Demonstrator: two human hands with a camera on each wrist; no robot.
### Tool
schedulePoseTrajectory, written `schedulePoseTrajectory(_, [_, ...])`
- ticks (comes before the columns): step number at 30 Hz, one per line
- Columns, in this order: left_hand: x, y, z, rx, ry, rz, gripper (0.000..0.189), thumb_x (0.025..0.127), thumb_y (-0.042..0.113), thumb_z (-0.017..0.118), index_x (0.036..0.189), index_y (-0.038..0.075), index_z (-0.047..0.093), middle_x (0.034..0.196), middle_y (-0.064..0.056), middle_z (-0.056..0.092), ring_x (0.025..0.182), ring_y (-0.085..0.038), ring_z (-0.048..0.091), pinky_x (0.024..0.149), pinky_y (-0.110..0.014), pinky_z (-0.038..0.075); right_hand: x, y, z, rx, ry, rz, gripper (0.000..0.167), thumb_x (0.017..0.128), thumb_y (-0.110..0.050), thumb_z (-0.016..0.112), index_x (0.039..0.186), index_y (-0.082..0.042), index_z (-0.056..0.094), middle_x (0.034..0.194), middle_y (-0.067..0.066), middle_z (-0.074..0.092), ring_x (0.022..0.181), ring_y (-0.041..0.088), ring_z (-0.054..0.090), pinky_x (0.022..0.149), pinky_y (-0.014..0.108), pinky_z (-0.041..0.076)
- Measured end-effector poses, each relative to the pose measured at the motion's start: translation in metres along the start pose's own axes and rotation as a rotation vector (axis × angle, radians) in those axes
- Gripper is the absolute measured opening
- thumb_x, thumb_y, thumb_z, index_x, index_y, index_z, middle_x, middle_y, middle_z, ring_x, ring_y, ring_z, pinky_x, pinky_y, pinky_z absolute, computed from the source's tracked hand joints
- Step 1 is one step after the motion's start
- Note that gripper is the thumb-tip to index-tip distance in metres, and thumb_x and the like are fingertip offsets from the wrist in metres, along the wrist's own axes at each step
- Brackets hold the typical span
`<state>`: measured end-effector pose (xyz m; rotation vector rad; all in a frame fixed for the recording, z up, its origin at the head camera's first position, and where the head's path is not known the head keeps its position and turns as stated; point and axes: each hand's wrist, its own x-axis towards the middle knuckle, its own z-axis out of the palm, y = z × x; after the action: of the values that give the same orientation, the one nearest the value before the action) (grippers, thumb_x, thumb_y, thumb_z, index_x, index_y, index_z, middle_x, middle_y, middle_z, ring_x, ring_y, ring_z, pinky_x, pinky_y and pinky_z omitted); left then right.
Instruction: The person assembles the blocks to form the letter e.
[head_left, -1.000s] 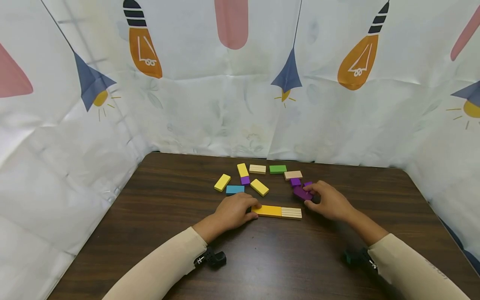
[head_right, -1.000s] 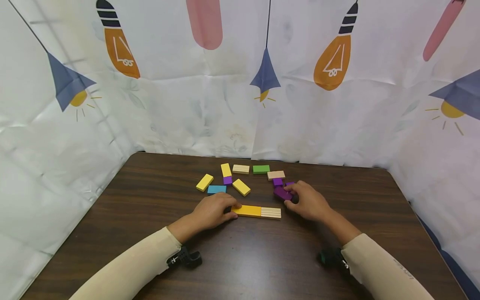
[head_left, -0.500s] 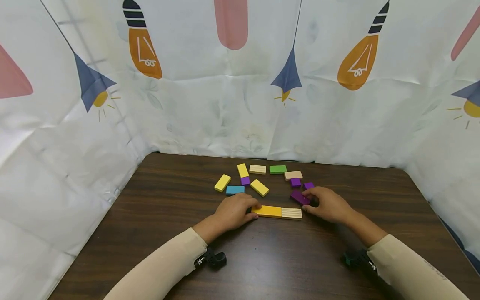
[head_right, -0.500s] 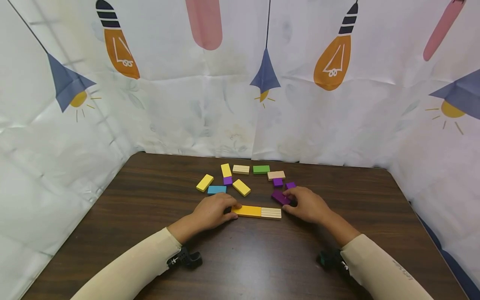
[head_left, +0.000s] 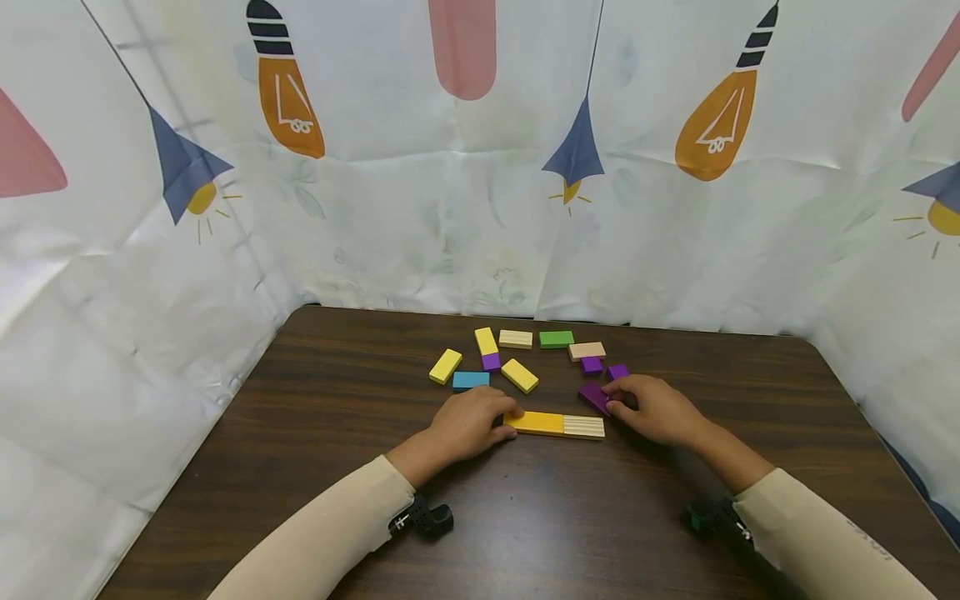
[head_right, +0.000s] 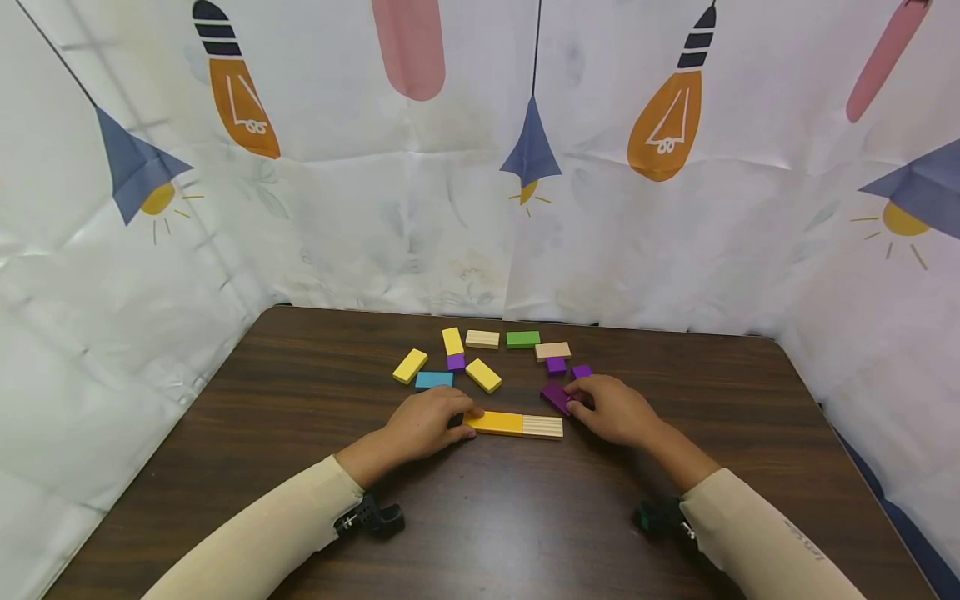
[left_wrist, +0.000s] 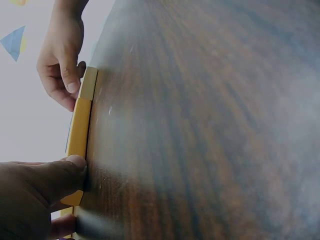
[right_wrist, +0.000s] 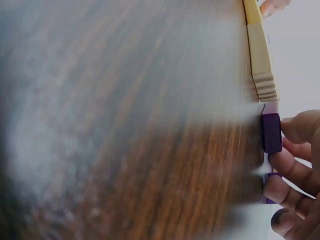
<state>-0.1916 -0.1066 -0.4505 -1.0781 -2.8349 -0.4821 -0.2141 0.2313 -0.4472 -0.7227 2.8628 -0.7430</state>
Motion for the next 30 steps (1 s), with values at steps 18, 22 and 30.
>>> schedulePoseTrajectory(18, [0.0005, 0.0009, -0.0014, -0.001, -0.004, -0.003, 0.022, 0.094, 0.031, 0.077, 0.113, 0.02, 0.076, 0.108, 0.006, 0.071, 0.105, -0.016, 0.065, 0.084, -0.036, 0.056, 0.0037, -0.0057, 0.003, 0.003, -0.011, 0.039, 0.029, 0.099, -0.026, 0.07, 0.123, -0.009, 0.072, 0.099, -0.007, 0.069, 0.088, 0.01, 0.061, 0.079, 0.04, 0.052])
schedulePoseTrajectory(22, [0.0008, 0.0007, -0.0015, 0.0, -0.003, -0.001, 0.022, 0.094, 0.031, 0.077, 0.113, 0.02, 0.076, 0.108, 0.006, 0.071, 0.105, -0.016, 0.065, 0.084, -0.036, 0.055, 0.0043, -0.0055, 0.0036, 0.0, -0.008, 0.039, 0.03, 0.099, -0.026, 0.071, 0.123, -0.009, 0.072, 0.099, -0.007, 0.069, 0.088, 0.01, 0.061, 0.079, 0.04, 0.052])
schedulePoseTrajectory(30, [0.0007, 0.0006, -0.0013, 0.001, 0.001, 0.001, 0.022, 0.094, 0.03, 0.078, 0.113, 0.02, 0.076, 0.108, 0.006, 0.071, 0.105, -0.016, 0.065, 0.085, -0.036, 0.055, 0.0062, -0.0052, 0.0008, -0.015, 0.004, 0.022, 0.03, 0.099, -0.028, 0.071, 0.123, -0.01, 0.072, 0.099, -0.008, 0.069, 0.087, 0.011, 0.061, 0.078, 0.041, 0.052])
